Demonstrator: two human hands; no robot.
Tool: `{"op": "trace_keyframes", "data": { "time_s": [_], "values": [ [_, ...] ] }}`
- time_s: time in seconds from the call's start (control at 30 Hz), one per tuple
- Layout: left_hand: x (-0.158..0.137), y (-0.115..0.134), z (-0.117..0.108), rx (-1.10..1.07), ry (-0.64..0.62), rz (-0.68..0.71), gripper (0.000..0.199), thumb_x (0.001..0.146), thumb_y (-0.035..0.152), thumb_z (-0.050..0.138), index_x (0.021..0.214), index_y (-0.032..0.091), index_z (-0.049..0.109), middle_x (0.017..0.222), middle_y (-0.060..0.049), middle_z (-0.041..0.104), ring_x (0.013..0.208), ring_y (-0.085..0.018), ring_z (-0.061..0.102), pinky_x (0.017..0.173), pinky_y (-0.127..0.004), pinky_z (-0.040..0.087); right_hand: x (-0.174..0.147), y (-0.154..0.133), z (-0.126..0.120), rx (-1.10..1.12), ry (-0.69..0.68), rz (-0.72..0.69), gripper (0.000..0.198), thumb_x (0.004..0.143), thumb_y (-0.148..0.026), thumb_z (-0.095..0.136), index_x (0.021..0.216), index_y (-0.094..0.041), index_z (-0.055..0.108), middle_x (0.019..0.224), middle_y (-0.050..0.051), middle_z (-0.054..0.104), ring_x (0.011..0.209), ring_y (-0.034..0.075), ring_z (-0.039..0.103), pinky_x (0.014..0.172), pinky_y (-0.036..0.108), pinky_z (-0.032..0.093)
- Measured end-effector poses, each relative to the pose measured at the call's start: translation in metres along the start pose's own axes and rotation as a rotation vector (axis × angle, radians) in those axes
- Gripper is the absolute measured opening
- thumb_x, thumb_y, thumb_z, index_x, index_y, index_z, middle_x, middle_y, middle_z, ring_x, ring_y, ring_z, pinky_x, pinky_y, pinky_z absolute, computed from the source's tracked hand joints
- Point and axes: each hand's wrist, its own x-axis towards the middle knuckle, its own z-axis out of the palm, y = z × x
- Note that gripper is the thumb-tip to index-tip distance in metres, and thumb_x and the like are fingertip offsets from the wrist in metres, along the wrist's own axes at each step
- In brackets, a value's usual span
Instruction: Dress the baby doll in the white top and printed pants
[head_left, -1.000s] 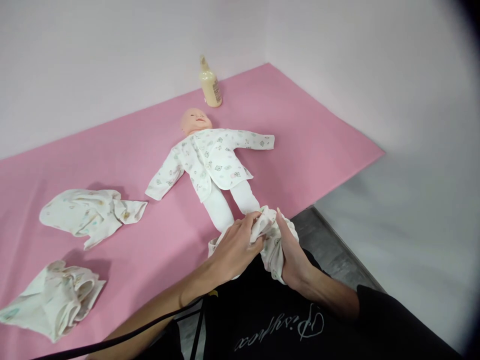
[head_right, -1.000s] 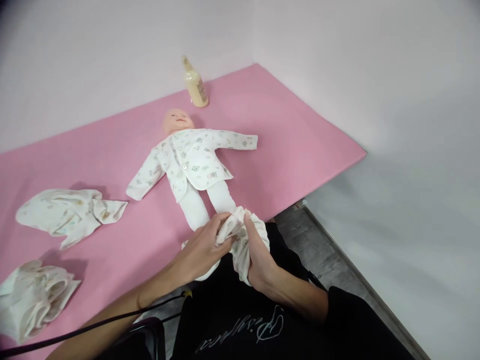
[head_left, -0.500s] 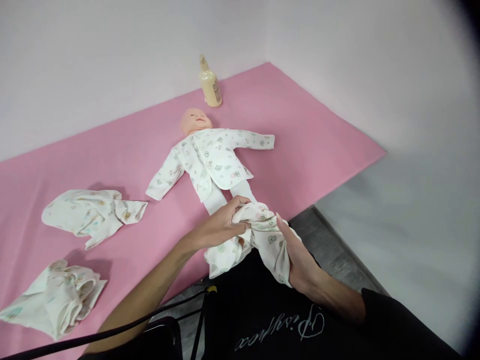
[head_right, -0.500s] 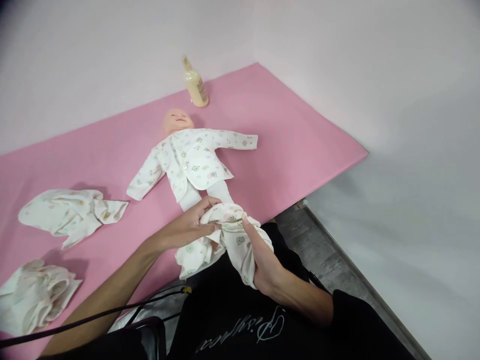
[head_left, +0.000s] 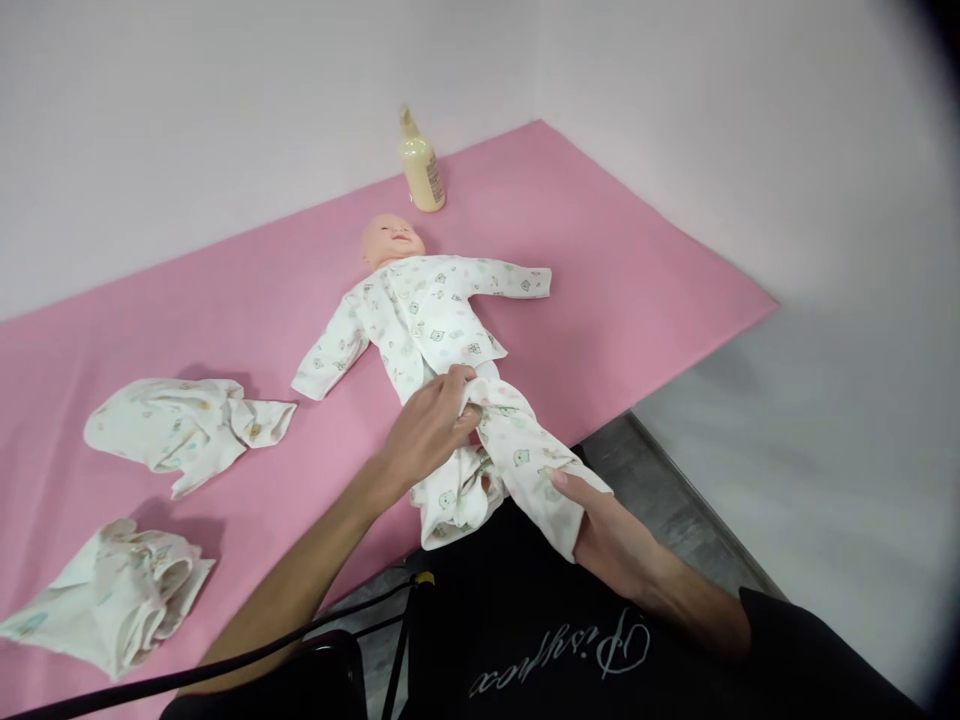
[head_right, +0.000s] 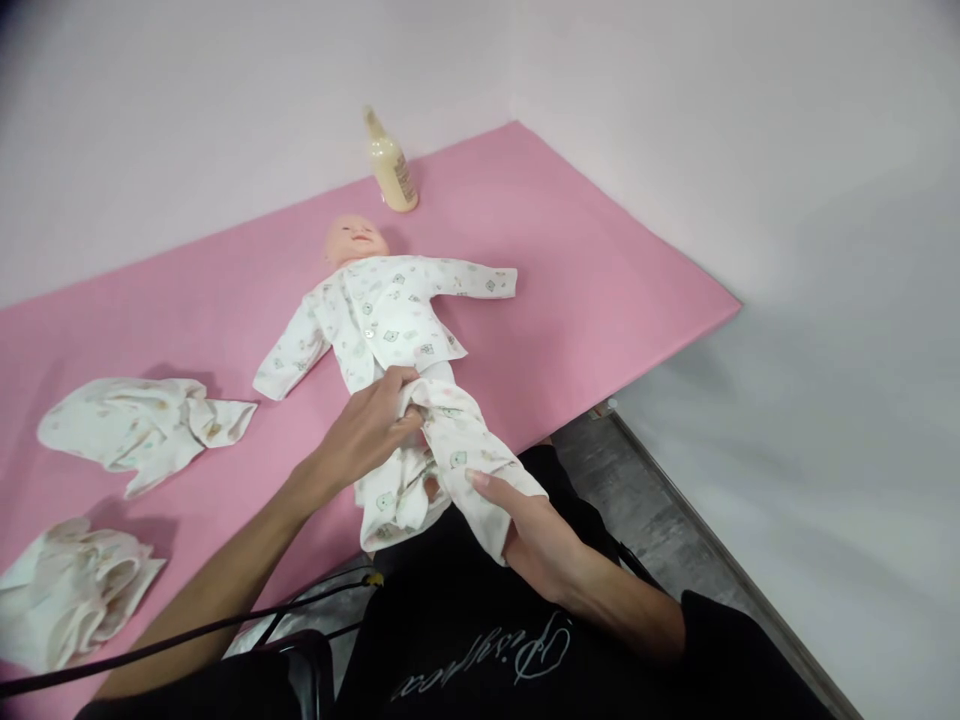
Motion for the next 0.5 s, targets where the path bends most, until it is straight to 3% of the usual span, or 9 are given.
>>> {"op": "trace_keyframes", "data": {
  "time_s": [0.13, 0.27, 0.4, 0.5],
  "values": [
    [-0.002, -0.002, 0.001, -0.046, 0.044, -0.013, 0.031, 0.096, 0.031, 0.042, 0.125, 0.019, 0.045, 0.106, -0.009, 0.064, 0.089, -0.023, 0.063, 0.072, -0.035, 0.048, 0.001, 0.000, 0.000, 0.004, -0.032, -0.036, 0.054, 0.091, -0.041, 0.065, 0.142, -0.028, 0.054, 0.137, 0.005, 0.064, 0.134, 0.024, 0.052, 0.115, 0.043, 0.037],
    [-0.020, 0.008, 0.005, -0.146, -0.080, 0.058, 0.064, 0.096, 0.048, 0.048, 0.151, 0.025, 0.026, 0.139, -0.015, 0.052, 0.116, -0.028, 0.059, 0.086, -0.039, 0.052, 0.009, 0.000, 0.002, 0.040, -0.027, -0.058, 0.053, 0.094, -0.051, 0.057, 0.142, -0.030, 0.054, 0.138, 0.004, 0.063, 0.134, 0.023, 0.052, 0.116, 0.041, 0.035],
    [-0.042, 0.024, 0.019, -0.111, -0.091, 0.106, 0.096, 0.084, 0.061, 0.064, 0.158, 0.028, 0.012, 0.142, -0.017, 0.048, 0.125, -0.034, 0.053, 0.093, -0.046, 0.051, 0.017, 0.001, 0.005, 0.067, -0.059, -0.060, 0.057, 0.093, -0.061, 0.051, 0.142, -0.031, 0.054, 0.134, 0.003, 0.065, 0.131, 0.023, 0.054, 0.113, 0.042, 0.037],
    [-0.047, 0.030, 0.030, -0.094, -0.029, 0.036, 0.092, 0.085, 0.060, 0.063, 0.157, 0.026, 0.016, 0.140, -0.017, 0.051, 0.126, -0.036, 0.053, 0.092, -0.050, 0.050, 0.021, 0.004, 0.006, 0.060, -0.055, -0.057, 0.058, 0.093, -0.062, 0.051, 0.141, -0.029, 0.056, 0.133, 0.003, 0.066, 0.130, 0.023, 0.055, 0.113, 0.041, 0.037]
  ]
}}
